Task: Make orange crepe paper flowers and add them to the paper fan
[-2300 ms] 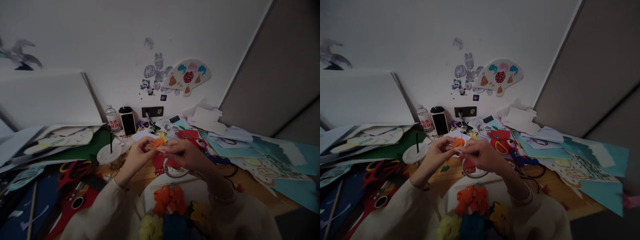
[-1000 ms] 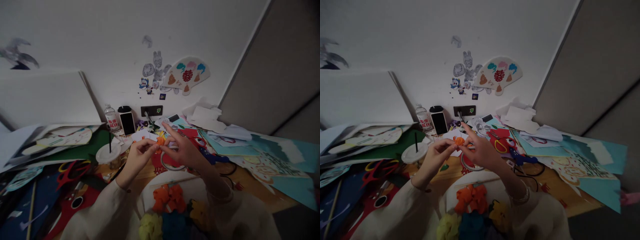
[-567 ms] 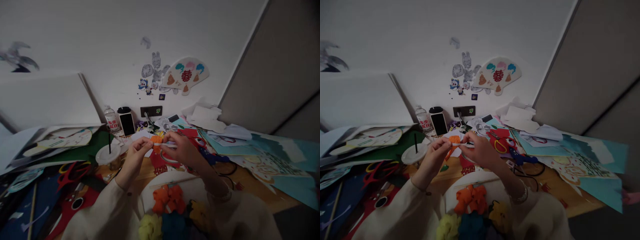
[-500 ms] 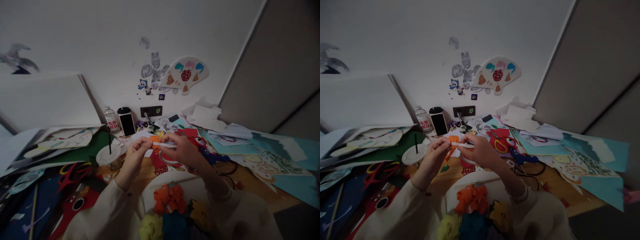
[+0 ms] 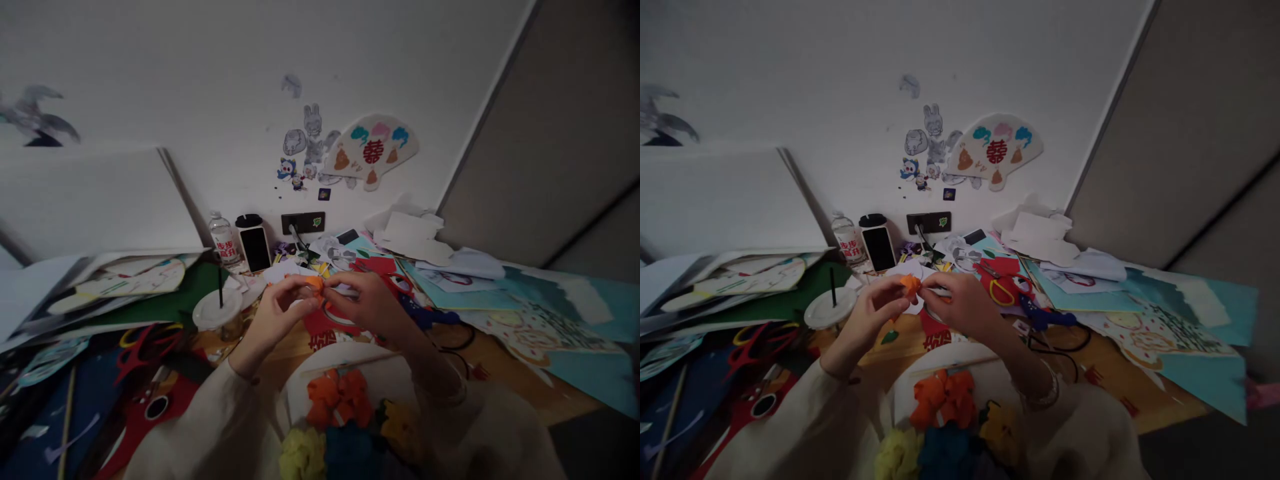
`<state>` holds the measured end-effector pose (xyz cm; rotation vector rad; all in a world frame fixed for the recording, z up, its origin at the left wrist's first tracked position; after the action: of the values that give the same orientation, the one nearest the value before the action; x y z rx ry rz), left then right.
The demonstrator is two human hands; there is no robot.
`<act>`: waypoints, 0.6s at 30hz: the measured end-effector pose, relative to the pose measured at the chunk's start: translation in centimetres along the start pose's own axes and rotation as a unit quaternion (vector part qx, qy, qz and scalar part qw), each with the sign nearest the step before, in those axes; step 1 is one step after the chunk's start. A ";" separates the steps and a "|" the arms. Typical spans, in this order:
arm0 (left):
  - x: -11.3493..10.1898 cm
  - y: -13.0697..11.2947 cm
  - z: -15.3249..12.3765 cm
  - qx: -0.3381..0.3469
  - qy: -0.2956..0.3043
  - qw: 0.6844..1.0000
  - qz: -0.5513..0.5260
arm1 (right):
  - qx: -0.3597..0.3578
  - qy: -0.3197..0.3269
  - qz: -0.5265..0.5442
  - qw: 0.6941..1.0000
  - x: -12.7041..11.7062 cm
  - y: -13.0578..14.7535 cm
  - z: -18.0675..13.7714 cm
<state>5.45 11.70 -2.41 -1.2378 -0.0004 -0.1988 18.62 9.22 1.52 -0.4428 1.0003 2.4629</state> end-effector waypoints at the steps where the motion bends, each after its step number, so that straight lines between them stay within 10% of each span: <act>1: 0.1 -0.3 -0.1 0.009 0.004 1.000 0.010 | -0.001 -0.003 -0.007 1.000 0.0 0.0 0.0; 18: -0.3 -1.8 -0.2 0.161 -0.066 0.974 0.149 | -0.004 0.011 -0.083 0.996 0.3 -0.3 -0.3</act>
<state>4.88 11.00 -0.86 -0.9119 0.0365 0.1410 18.51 9.28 1.01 -0.5357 0.9233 2.3187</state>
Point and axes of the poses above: each hand's wrist, its own z-axis towards the middle knuckle, its own x-axis out of the palm, y = z × x, the point moved 8 cm from there along z, towards the middle knuckle, and after that the axes turned 12 degrees about -y, right-handed, at the moved point
